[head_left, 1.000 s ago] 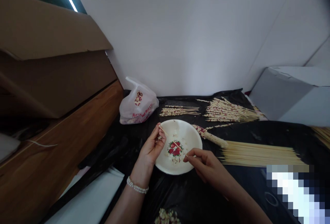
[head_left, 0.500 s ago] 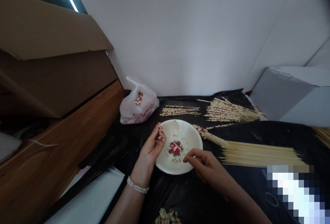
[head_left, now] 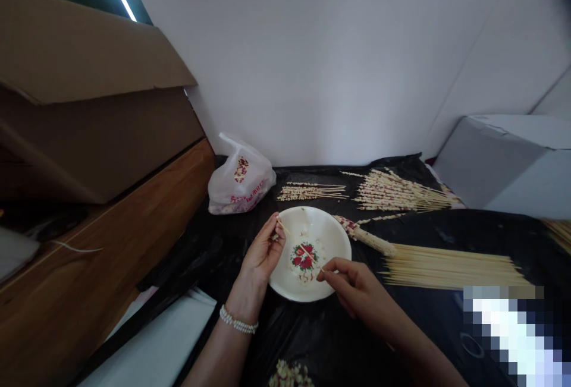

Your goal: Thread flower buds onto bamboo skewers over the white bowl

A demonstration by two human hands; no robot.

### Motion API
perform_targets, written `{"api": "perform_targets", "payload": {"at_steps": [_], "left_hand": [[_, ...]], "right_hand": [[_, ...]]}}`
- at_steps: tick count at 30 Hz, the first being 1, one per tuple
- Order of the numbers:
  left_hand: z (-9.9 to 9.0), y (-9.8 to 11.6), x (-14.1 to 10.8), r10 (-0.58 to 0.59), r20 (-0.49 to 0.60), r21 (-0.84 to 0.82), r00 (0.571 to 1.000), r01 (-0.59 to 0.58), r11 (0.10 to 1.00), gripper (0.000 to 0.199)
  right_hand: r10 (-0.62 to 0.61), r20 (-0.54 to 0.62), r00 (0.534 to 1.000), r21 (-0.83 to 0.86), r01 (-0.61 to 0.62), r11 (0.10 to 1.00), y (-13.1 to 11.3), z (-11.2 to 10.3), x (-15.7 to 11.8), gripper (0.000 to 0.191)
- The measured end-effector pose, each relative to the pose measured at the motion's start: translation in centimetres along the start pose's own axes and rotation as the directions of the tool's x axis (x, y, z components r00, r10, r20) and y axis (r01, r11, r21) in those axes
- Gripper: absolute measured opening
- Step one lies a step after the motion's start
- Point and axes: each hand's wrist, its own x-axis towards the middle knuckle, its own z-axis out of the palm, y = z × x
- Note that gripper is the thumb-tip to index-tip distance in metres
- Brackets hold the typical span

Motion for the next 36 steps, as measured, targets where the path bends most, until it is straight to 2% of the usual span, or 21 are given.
{"api": "perform_targets", "payload": {"at_steps": [4,10,20,24,36], "left_hand": [[-0.1,-0.2,0.2,0.021,0.008,0.011,1.000,-0.021,1.000,0.020],[-0.1,-0.5,0.3,0.085,0.006,0.040,0.996,-0.085,0.996,0.019],[-0.5,-0.5,0.5,-0.078,0.063,-0.057,0.995,0.082,0.995,0.012],[-0.6,-0.6,0.7,-0.066,0.074,-0.059,0.995,0.071,0.996,0.007],[-0.3,-1.2,0.5,-0.081,0.067,-0.044,0.994,0.084,0.995,0.008]], "right_hand": [[0.004,-0.004,1.000,-0.019,-0.004,1.000,0.0,0.2,0.0,0.023],[-0.017,-0.020,1.000,-0.079,0.016,0.997,-0.1,0.4,0.1,0.023],[-0.037,-0.009,0.999,-0.057,0.036,0.998,0.4,0.4,0.1,0.026],[-0.044,-0.008,0.999,-0.075,0.044,0.996,0.4,0.5,0.1,0.025],[-0.054,-0.034,0.998,-0.096,0.050,0.994,0.4,0.8,-0.1,0.025]]}}
